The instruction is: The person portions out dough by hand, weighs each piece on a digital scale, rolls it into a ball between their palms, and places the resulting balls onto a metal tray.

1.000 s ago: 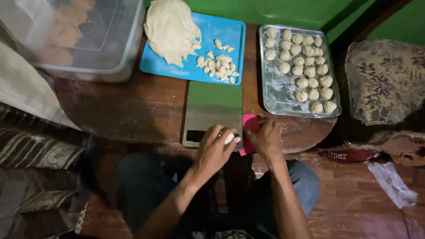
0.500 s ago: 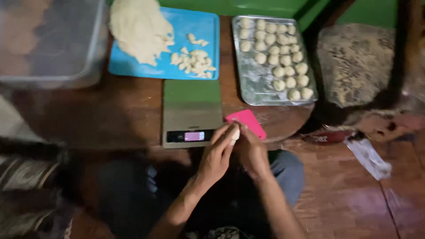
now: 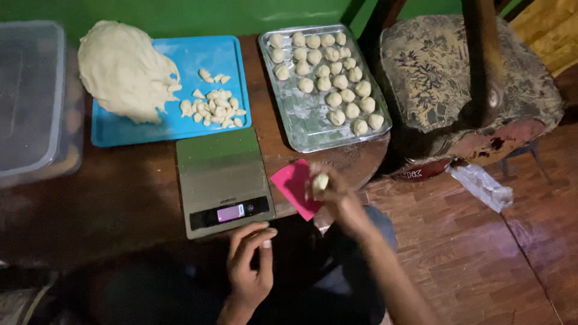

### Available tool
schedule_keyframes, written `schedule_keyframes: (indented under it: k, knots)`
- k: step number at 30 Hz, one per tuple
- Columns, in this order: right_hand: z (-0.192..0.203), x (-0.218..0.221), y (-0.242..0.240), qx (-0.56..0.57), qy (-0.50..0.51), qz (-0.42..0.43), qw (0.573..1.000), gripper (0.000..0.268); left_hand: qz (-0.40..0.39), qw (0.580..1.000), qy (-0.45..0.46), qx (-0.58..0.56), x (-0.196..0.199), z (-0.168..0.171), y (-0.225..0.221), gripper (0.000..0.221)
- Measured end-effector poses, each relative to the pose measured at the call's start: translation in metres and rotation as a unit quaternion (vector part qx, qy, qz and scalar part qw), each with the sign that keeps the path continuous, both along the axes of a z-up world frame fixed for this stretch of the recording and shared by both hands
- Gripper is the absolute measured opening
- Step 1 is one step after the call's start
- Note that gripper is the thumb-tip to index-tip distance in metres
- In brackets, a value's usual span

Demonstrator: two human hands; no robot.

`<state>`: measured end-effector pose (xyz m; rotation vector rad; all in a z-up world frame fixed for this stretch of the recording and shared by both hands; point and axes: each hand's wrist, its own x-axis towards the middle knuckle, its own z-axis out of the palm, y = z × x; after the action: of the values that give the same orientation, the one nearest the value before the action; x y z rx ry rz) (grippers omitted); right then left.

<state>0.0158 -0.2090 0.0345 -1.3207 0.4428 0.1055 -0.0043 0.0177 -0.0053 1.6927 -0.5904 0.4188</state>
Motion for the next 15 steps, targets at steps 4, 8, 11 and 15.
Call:
schedule_keyframes:
  k: [4, 8, 11, 15]
  knots:
    - [0.004, 0.078, -0.051, -0.288, -0.083, 0.072, 0.951, 0.058, 0.005, 0.999, 0.027, -0.028, 0.004, 0.0, 0.0, 0.022]
    - [-0.026, 0.185, -0.082, -0.52, -0.178, 0.07, 0.832, 0.043, 0.01, 0.998, 0.054, -0.026, 0.008, -0.003, -0.003, 0.018]
    - [-0.058, 0.243, -0.097, -0.619, -0.235, 0.073, 0.746, 0.034, 0.024, 0.998, 0.062, -0.02, 0.009, -0.015, -0.002, 0.018]
    - [-0.082, 0.279, -0.105, -0.661, -0.35, 0.157, 0.645, 0.027, 0.044, 0.996, 0.075, -0.03, 0.012, -0.019, 0.003, 0.019]
